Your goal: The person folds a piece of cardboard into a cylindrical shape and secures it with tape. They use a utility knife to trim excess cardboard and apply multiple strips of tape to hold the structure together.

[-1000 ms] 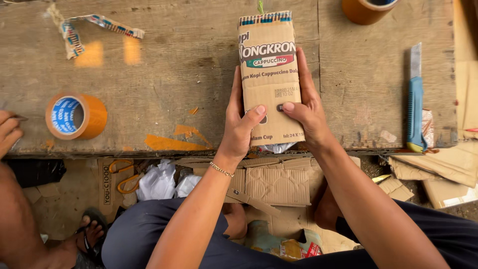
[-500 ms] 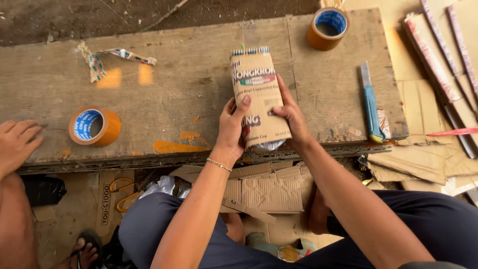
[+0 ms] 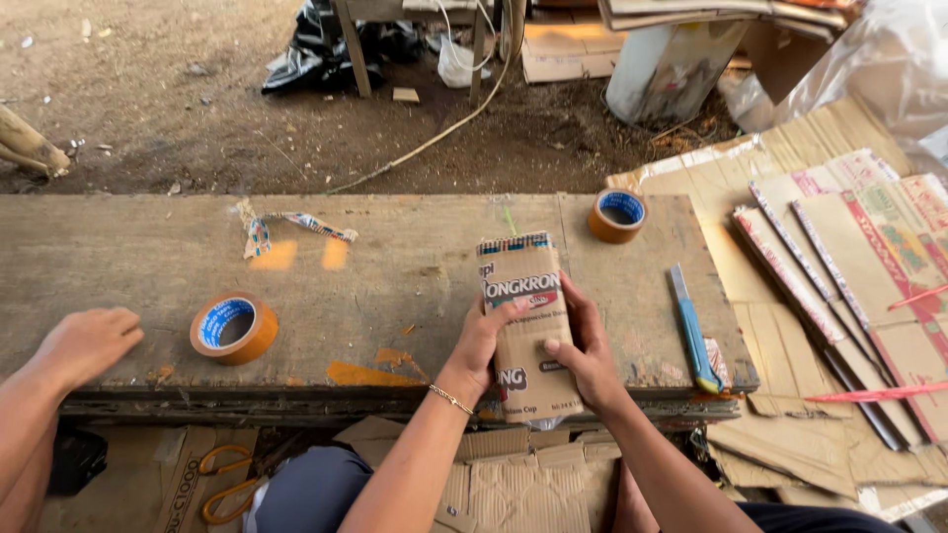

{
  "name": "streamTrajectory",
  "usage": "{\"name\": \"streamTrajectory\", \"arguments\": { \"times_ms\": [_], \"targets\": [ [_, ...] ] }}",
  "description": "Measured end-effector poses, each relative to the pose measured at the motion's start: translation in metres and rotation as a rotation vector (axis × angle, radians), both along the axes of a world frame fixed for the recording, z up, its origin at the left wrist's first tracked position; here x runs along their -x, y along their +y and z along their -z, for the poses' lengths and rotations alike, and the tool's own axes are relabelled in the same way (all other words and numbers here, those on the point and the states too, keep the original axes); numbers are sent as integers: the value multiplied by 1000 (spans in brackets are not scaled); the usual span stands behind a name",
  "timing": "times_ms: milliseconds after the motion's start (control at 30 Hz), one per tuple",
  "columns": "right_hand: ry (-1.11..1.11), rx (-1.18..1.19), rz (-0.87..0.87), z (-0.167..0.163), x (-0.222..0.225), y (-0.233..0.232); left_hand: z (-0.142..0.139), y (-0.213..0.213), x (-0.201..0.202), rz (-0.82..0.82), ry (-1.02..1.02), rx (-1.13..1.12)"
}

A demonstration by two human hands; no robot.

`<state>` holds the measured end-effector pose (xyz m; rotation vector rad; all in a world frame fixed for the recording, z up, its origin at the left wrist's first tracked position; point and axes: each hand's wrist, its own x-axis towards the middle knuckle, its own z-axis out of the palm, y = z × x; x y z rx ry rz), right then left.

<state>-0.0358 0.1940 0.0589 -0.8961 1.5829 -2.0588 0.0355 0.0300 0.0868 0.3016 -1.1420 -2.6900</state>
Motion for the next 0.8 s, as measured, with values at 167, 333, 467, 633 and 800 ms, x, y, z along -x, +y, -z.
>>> {"name": "streamTrajectory", "arguments": {
  "times_ms": [167, 333, 467, 633, 800],
  "targets": [
    [435, -49, 289, -24, 11, 2, -45, -1, 0, -122, 345, 421],
    [29, -85, -119, -39, 6, 13, -81, 8, -19, -127, 547, 509],
    [-10, -89, -173, -41, -1, 14, -88, 4, -39, -123, 604, 593],
    [5, -125, -199, -53, -6, 10, -75, -11, -50, -101, 626, 719],
    [298, -140, 58, -73, -14, -3, -61, -18, -38, -159, 494, 769]
  ]
}}
